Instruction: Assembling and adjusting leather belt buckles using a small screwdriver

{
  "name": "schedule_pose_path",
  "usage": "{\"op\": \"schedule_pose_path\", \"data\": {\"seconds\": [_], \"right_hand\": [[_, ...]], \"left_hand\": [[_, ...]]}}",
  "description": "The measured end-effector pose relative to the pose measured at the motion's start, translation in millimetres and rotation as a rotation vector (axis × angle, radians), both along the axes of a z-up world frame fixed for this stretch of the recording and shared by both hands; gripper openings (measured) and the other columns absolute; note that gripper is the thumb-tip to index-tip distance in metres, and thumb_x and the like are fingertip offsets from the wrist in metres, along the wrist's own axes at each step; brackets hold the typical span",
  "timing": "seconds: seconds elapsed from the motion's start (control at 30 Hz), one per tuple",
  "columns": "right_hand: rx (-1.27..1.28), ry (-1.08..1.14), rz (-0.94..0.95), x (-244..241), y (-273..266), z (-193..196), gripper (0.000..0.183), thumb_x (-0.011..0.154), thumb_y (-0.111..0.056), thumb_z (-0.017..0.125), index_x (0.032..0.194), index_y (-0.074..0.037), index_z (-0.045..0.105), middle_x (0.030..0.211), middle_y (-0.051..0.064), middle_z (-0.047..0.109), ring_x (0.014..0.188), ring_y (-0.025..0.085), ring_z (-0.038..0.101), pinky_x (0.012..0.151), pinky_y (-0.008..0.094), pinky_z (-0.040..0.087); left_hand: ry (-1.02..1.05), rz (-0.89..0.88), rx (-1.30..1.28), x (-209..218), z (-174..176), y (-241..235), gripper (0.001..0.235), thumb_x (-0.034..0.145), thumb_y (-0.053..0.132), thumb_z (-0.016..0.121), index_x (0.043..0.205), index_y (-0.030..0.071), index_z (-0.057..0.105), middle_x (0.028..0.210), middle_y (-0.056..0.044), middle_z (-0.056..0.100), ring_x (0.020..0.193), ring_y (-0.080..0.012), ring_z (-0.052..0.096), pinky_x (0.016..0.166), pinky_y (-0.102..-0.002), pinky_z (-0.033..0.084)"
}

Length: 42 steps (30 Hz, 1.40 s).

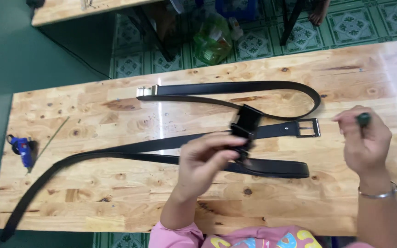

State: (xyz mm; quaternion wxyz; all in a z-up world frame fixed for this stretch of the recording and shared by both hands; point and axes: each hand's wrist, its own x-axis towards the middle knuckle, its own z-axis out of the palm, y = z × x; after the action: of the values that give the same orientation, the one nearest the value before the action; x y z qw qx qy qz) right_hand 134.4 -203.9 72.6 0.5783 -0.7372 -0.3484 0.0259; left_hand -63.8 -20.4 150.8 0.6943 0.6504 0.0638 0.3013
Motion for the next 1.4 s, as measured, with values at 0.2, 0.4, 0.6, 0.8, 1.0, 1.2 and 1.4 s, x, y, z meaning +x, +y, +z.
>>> {"op": "schedule_pose_path", "data": {"seconds": [0.2,0.4,0.6,0.8,1.0,1.2,1.4], "right_hand": [[-0.032,-0.013,0.051,-57.1,25.5,100.3,0.009,0.079,-0.003,0.052,0.083,0.005,0.052,0.055,0.003,0.034,0.052,0.009,0.030,0.054,0.018,0.024],[-0.151,0.162,0.406,-66.5,36.5,111.0,0.043,0.064,-0.035,0.054,0.096,-0.007,0.055,0.091,0.004,0.057,0.066,0.006,0.056,0.049,0.013,0.043],[-0.002,0.337,0.393,-58.9,51.3,98.5,0.017,0.079,-0.013,0.041,0.082,-0.001,0.053,0.078,0.007,0.059,0.069,0.012,0.056,0.063,0.020,0.045],[0.057,0.452,0.421,-50.6,63.2,94.4,0.019,0.081,-0.015,0.041,0.080,-0.002,0.054,0.073,0.007,0.059,0.069,0.012,0.055,0.063,0.021,0.043],[0.083,0.398,0.326,-52.7,64.1,98.7,0.018,0.081,-0.010,0.040,0.077,0.000,0.055,0.074,0.009,0.061,0.069,0.013,0.058,0.065,0.021,0.046],[0.064,0.335,0.319,-57.3,60.9,100.3,0.017,0.080,-0.011,0.042,0.079,0.000,0.054,0.076,0.010,0.062,0.070,0.015,0.060,0.066,0.022,0.048],[-0.054,-0.060,0.338,-49.4,43.5,103.4,0.015,0.076,-0.010,0.048,0.083,-0.001,0.058,0.072,0.004,0.062,0.054,0.008,0.054,0.048,0.017,0.039]], "left_hand": [[0.049,-0.490,-0.004,8.3,12.9,-7.5,0.034,0.068,0.009,0.064,0.100,0.005,0.053,0.104,-0.008,0.051,0.103,-0.0180,0.050,0.094,-0.029,0.045],[0.057,-0.464,0.205,14.9,15.8,-14.3,0.029,0.067,0.014,0.066,0.093,0.009,0.053,0.094,-0.007,0.056,0.089,-0.0170,0.056,0.082,-0.026,0.046],[0.068,-0.321,0.024,14.8,2.1,-29.8,0.038,0.064,-0.001,0.067,0.096,0.003,0.048,0.092,-0.013,0.055,0.079,-0.0175,0.060,0.077,-0.024,0.052],[0.011,-0.376,-0.122,13.6,-3.4,-30.5,0.058,0.076,-0.009,0.054,0.121,0.008,0.022,0.103,-0.030,0.049,0.089,-0.0323,0.056,0.081,-0.038,0.049],[0.091,-0.371,-0.170,14.3,1.9,-32.0,0.064,0.073,-0.013,0.053,0.123,0.009,0.021,0.102,-0.023,0.052,0.084,-0.0233,0.056,0.082,-0.030,0.045],[0.106,-0.307,-0.216,16.1,2.7,-33.5,0.070,0.063,-0.006,0.066,0.119,0.005,0.025,0.098,-0.017,0.052,0.085,-0.0238,0.057,0.078,-0.033,0.050],[0.155,-0.375,-0.262,20.3,-0.3,-35.6,0.053,0.066,-0.008,0.062,0.105,0.009,0.031,0.104,-0.015,0.045,0.081,-0.0281,0.059,0.069,-0.032,0.053]]}}
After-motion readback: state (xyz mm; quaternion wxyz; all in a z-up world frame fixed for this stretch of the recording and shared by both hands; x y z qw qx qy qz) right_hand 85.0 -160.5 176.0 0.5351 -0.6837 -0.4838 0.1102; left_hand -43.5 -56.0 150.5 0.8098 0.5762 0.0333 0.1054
